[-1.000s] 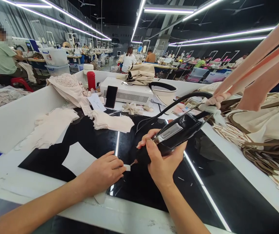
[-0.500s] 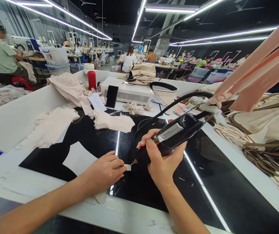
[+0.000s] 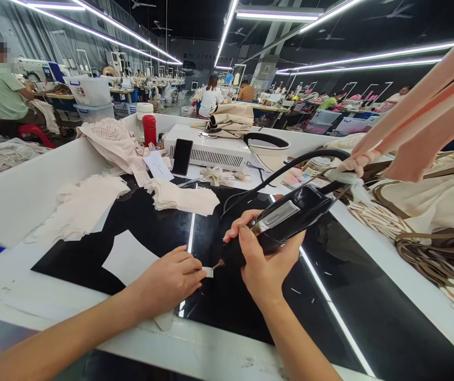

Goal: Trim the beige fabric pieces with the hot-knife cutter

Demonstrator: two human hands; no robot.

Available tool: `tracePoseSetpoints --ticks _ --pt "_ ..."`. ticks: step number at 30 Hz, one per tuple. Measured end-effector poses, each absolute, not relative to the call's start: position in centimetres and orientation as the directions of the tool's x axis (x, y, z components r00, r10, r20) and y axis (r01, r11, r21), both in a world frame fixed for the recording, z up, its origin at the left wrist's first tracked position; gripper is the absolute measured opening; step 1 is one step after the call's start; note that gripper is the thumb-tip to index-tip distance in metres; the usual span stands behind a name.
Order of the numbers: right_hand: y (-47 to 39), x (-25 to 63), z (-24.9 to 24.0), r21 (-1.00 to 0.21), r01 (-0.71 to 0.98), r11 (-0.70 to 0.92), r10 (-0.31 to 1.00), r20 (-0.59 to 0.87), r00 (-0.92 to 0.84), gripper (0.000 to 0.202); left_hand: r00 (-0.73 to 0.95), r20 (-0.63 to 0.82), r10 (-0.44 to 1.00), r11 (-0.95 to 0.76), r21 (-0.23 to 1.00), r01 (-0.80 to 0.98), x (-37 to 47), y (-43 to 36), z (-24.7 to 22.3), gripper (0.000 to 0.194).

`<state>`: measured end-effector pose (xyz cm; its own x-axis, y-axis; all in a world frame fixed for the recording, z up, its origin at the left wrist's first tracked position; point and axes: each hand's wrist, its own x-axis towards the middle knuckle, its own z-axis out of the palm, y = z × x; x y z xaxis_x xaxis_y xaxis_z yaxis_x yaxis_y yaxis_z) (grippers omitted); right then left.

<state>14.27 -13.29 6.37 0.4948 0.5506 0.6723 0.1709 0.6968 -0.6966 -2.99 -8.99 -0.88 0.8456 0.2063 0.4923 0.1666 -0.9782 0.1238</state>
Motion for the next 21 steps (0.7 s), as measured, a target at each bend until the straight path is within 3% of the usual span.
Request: tracePoseSetpoints --ticks 13,21 --pt "-14.4 14.0 6.6 -0.716 0.12 0.688 0.58 0.641 0.503 0.04 0.86 0.466 0.209 -0.978 0.12 0.172 -3.1 -9.0 -0.5 0.019" --pt "-14.3 13.8 6.6 -0.724 0.171 0.668 0.567 0.644 0.514 0.04 0.865 0.454 0.216 -0.974 0.157 0.161 -3.1 -9.0 -0.2 0.021"
